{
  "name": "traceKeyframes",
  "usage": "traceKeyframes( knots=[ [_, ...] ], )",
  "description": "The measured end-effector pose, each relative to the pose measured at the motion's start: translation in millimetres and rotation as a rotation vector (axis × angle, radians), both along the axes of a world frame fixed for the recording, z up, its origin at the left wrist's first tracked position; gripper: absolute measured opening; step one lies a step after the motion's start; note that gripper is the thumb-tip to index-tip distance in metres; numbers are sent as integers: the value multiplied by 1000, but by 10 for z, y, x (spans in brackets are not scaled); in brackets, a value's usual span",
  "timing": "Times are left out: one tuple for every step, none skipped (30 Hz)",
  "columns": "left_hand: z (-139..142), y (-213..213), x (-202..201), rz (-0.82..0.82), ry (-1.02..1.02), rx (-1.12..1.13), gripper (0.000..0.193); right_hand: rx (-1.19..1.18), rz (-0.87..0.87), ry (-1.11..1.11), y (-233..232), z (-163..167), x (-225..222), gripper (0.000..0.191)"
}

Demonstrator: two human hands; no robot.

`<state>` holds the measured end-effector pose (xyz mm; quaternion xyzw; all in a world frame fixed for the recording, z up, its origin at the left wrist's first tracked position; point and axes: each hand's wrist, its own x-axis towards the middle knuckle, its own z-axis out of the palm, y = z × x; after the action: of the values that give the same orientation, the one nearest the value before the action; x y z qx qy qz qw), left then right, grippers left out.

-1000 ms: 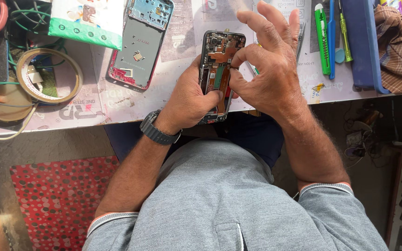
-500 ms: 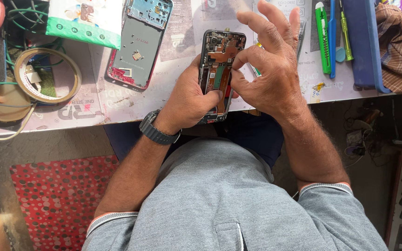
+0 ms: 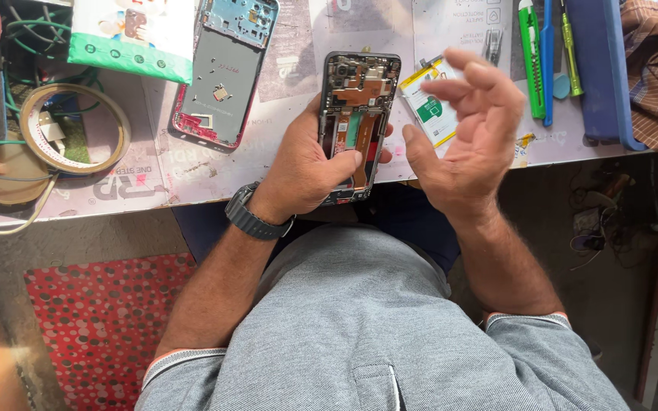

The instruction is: The person uses tweezers to remove the battery and ribbon cables from a disassembled smartphone. They then reposition internal components and place the battery back into the device.

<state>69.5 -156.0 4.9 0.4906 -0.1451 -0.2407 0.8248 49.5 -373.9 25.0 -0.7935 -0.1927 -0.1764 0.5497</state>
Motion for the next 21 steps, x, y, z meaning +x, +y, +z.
traceKeyframes(
  knots=[
    [-8, 12, -10, 1, 4, 2, 55, 51, 26, 70, -7, -3, -24, 68],
    [-21, 18, -21, 3, 8, 3, 55, 103, 48, 139, -11, -3, -47, 69],
    [-37, 19, -29, 21, 0, 17, 53, 171, 84, 226, -14, -4, -55, 70],
    [-56, 16, -37, 39, -9, 32, 51, 239, 122, 310, -8, -10, -57, 72],
    [-77, 10, -47, 58, -17, 47, 49, 252, 141, 337, 7, -23, -50, 71],
    [-99, 5, -56, 65, -16, 59, 50, 265, 160, 363, 28, -42, -32, 69],
    [-120, 2, -61, 72, -15, 71, 51, 285, 166, 393, 45, -61, -9, 68],
    [-139, 2, -63, 80, -15, 84, 53, 305, 171, 423, 62, -83, 14, 68],
    [-156, 1, -66, 86, -13, 94, 52, 332, 159, 460, 75, -106, 37, 68],
    [-170, -2, -67, 92, -9, 104, 52, 359, 147, 499, 77, -124, 57, 68],
    [-179, -5, -65, 98, -7, 115, 51, 355, 156, 482, 75, -143, 78, 68],
    [-182, -7, -61, 102, -9, 130, 52, 351, 164, 465, 74, -163, 100, 68],
    [-179, -11, -57, 104, -10, 145, 53, 347, 172, 448, 68, -180, 118, 67],
    [-169, -19, -54, 106, -10, 159, 54, 368, 172, 463, 61, -195, 132, 67],
    [-151, -29, -46, 105, -6, 168, 53, 387, 172, 477, 56, -211, 147, 67],
    [-130, -35, -34, 105, 0, 176, 52, 407, 174, 493, 54, -228, 160, 67],
    [-107, -39, -25, 106, 7, 186, 52, 438, 179, 491, 53, -245, 164, 65],
    [-71, -46, -25, 112, 3, 190, 51, 468, 184, 489, 51, -257, 164, 64],
    [-24, -48, -10, 120, -4, 196, 50, 520, 193, 497, 46, -275, 185, 63],
    [30, -45, 22, 128, -14, 203, 50, 572, 202, 504, 42, -293, 206, 63],
    [89, -55, 31, 143, -44, 267, 49, 642, 207, 533, 27, -300, 217, 64]
  ],
)
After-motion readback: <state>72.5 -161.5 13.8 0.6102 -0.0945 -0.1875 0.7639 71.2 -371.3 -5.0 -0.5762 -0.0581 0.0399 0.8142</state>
